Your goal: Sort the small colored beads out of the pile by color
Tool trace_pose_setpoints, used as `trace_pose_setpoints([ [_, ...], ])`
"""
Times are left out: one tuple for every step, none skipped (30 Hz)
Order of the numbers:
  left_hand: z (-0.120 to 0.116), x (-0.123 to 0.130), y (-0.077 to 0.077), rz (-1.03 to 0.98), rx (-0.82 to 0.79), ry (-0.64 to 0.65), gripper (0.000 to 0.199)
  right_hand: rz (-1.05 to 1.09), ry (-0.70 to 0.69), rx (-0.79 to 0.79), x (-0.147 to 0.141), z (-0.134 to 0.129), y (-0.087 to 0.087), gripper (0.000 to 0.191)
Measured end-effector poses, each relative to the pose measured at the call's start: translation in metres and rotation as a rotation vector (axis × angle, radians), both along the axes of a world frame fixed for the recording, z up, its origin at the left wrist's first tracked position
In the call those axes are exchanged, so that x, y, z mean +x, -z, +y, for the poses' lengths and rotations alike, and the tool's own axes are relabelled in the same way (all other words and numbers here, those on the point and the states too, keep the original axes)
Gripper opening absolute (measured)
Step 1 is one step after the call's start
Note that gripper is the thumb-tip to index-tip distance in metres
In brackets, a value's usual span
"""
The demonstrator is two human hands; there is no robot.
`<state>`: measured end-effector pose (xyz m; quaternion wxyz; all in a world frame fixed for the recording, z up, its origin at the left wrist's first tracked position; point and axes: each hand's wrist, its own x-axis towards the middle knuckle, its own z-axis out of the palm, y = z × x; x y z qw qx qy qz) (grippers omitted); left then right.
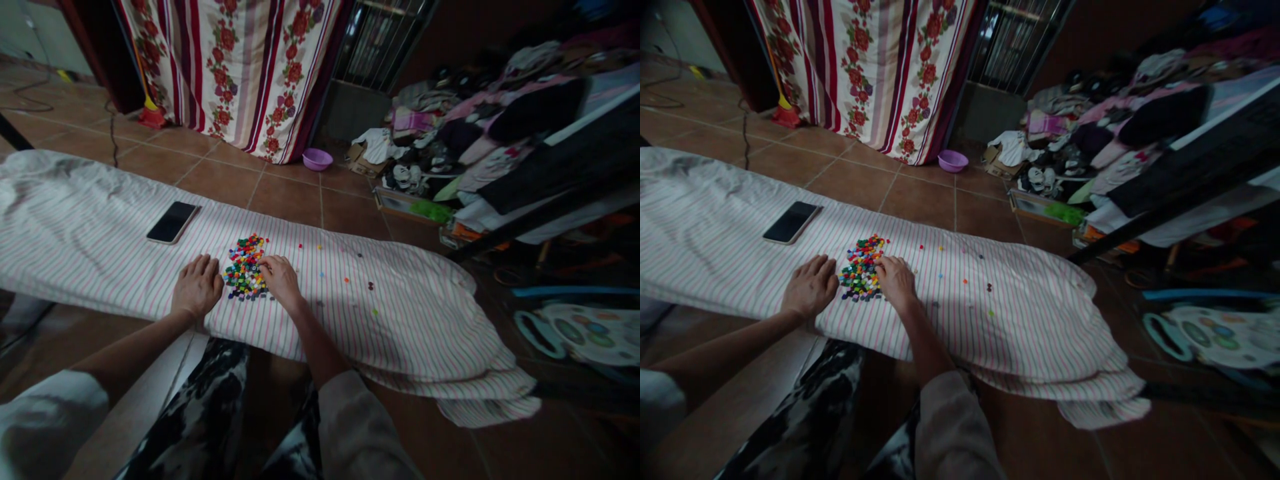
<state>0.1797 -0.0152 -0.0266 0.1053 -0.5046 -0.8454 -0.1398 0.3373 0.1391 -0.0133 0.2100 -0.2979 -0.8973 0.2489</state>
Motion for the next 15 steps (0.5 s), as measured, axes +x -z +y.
trace_pose_setpoints([
  [0.0, 0.0, 0.0, -0.003, 0.0, 0.003, 0.044, 0.01, 0.012, -0.009, 0.001, 0.001, 0.0, 0.017],
  [0.0, 0.0, -0.001, -0.007, 0.0, 0.006, 0.044, 0.017, 0.028, -0.018, 0.002, 0.002, -0.001, 0.017],
  [0.0, 0.0, -0.001, -0.013, -0.001, 0.01, 0.044, 0.024, 0.044, -0.025, 0.003, 0.003, -0.001, 0.018],
  [0.0, 0.001, -0.002, -0.02, -0.002, 0.012, 0.044, 0.031, 0.056, -0.031, 0.004, 0.004, -0.001, 0.017],
  [0.0, 0.001, -0.003, -0.026, -0.003, 0.014, 0.044, 0.039, 0.063, -0.037, 0.005, 0.004, -0.002, 0.017],
  [-0.001, 0.001, -0.003, -0.031, -0.004, 0.015, 0.044, 0.048, 0.066, -0.04, 0.006, 0.005, -0.002, 0.017],
  [-0.001, 0.001, -0.004, -0.033, -0.005, 0.016, 0.045, 0.057, 0.065, -0.042, 0.006, 0.006, -0.002, 0.017],
  [-0.001, 0.001, -0.004, -0.031, -0.005, 0.019, 0.045, 0.065, 0.065, -0.042, 0.007, 0.006, -0.002, 0.018],
  [-0.001, 0.001, -0.004, -0.026, -0.004, 0.022, 0.045, 0.071, 0.067, -0.041, 0.008, 0.007, -0.002, 0.018],
  [-0.001, 0.0, -0.004, -0.019, -0.003, 0.025, 0.044, 0.076, 0.068, -0.041, 0.009, 0.007, -0.003, 0.018],
  [-0.001, 0.0, -0.003, -0.011, -0.001, 0.027, 0.044, 0.079, 0.07, -0.042, 0.01, 0.007, -0.004, 0.018],
  [-0.001, 0.0, -0.003, -0.006, 0.002, 0.027, 0.043, 0.081, 0.071, -0.043, 0.011, 0.007, -0.004, 0.018],
  [-0.001, 0.0, -0.002, -0.003, 0.006, 0.025, 0.043, 0.083, 0.074, -0.044, 0.011, 0.008, -0.005, 0.019],
  [-0.002, -0.001, -0.002, -0.002, 0.01, 0.024, 0.042, 0.085, 0.075, -0.045, 0.012, 0.008, -0.006, 0.019],
  [-0.002, -0.001, -0.002, -0.002, 0.013, 0.024, 0.041, 0.09, 0.078, -0.047, 0.013, 0.008, -0.008, 0.02],
])
